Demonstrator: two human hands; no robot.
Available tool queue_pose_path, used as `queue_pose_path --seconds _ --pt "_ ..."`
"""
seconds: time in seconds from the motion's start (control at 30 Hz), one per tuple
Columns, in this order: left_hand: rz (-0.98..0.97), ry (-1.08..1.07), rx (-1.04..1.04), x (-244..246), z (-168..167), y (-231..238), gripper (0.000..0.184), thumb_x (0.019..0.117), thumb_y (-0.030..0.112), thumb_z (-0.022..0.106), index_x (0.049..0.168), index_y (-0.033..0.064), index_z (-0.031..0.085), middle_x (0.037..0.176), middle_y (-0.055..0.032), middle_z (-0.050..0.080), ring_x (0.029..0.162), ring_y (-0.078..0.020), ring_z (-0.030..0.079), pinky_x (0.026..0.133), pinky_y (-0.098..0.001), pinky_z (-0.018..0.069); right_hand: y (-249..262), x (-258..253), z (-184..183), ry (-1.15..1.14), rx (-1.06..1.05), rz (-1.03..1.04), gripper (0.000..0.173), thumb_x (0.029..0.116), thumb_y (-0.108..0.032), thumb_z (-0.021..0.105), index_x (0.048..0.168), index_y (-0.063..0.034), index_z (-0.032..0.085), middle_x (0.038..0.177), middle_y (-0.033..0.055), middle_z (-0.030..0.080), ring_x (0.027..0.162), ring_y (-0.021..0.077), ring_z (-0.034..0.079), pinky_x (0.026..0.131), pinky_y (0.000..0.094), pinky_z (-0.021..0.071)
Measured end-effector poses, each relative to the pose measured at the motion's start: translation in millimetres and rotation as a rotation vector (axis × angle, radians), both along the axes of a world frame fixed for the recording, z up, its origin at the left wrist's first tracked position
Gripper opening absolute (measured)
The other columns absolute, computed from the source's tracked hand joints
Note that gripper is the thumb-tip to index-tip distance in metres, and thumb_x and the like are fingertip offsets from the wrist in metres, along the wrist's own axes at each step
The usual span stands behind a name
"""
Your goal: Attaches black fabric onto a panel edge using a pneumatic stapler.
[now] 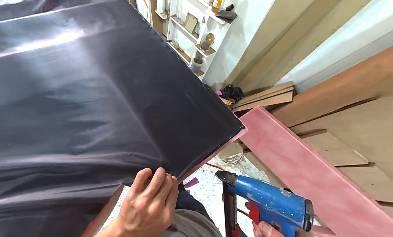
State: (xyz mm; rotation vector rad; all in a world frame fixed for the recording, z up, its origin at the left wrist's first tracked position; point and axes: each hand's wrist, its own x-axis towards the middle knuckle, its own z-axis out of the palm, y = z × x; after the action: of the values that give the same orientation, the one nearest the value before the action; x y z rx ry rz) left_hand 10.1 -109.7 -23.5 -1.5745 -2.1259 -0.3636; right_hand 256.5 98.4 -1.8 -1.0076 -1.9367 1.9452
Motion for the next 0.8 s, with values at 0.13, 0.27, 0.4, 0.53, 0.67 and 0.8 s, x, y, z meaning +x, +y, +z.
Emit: queue_pose_path --seconds 0.13,0.27,0.4,0.53,0.67,0.8 --pt "-0.070 0.036 -0.079 -1.9 -5.0 -1.7 0.025 0.1016 0.003 0.048 0.098 0.0072 0.072 0.086 -0.0037 0.070 0.084 -0.0215 0.064 0.086 -0.0380 0.0466 -1.0 2.7 3.5 -0.037 -0.021 -0.010 0.020 0.0938 -0.019 0.065 0.111 -0.0108 0.065 0.080 -0.0105 0.071 0.068 0.0069 0.069 0.068 0.0311 0.0617" --pt "-0.124 0.009 -0.079 -2.7 -10.7 -3.2 0.024 0.1020 0.002 0.047 0.098 0.0054 0.071 0.089 -0.0051 0.070 0.084 -0.0219 0.062 0.085 -0.0381 0.0464 -2.1 -2.1 13.7 -0.082 -0.012 -0.004 0.020 0.0956 -0.017 0.063 0.113 -0.0079 0.063 0.079 -0.0086 0.071 0.069 0.0095 0.070 0.070 0.0339 0.0626" --pt "-0.156 -0.040 -0.081 -5.2 -13.8 -2.2 0.026 0.1019 0.000 0.045 0.096 0.0041 0.069 0.086 -0.0066 0.068 0.081 -0.0230 0.061 0.081 -0.0393 0.0472 2.2 -9.2 32.1 -0.200 0.080 0.044 0.025 0.0983 -0.019 0.060 0.116 -0.0013 0.060 0.080 -0.0046 0.071 0.070 0.0135 0.073 0.072 0.0391 0.0648" --pt "-0.169 -0.092 -0.039 -7.8 -20.4 -1.9 0.024 0.1024 0.001 0.044 0.097 0.0044 0.067 0.086 -0.0072 0.066 0.081 -0.0243 0.061 0.082 -0.0399 0.0479 7.3 -24.2 58.7 -0.301 0.142 0.002 0.018 0.0945 -0.018 0.061 0.107 -0.0050 0.060 0.074 -0.0057 0.068 0.063 0.0124 0.069 0.064 0.0363 0.0630" --pt "-0.218 -0.100 -0.022 -12.1 -23.5 -3.4 0.024 0.1028 0.000 0.043 0.098 0.0030 0.066 0.087 -0.0083 0.065 0.082 -0.0251 0.061 0.083 -0.0404 0.0473 8.6 -46.2 78.8 -0.391 0.319 0.066 0.019 0.0917 -0.019 0.065 0.103 -0.0045 0.062 0.074 -0.0070 0.068 0.063 0.0075 0.069 0.063 0.0312 0.0620" --pt "-0.283 -0.096 -0.022 -13.6 -22.8 -3.5 0.026 0.1021 -0.002 0.042 0.093 0.0031 0.066 0.091 -0.0085 0.068 0.088 -0.0250 0.062 0.087 -0.0403 0.0467 7.2 -67.1 89.7 -0.475 0.423 0.130 0.020 0.0885 -0.018 0.069 0.100 -0.0025 0.065 0.074 -0.0045 0.069 0.063 0.0060 0.068 0.062 0.0291 0.0613"
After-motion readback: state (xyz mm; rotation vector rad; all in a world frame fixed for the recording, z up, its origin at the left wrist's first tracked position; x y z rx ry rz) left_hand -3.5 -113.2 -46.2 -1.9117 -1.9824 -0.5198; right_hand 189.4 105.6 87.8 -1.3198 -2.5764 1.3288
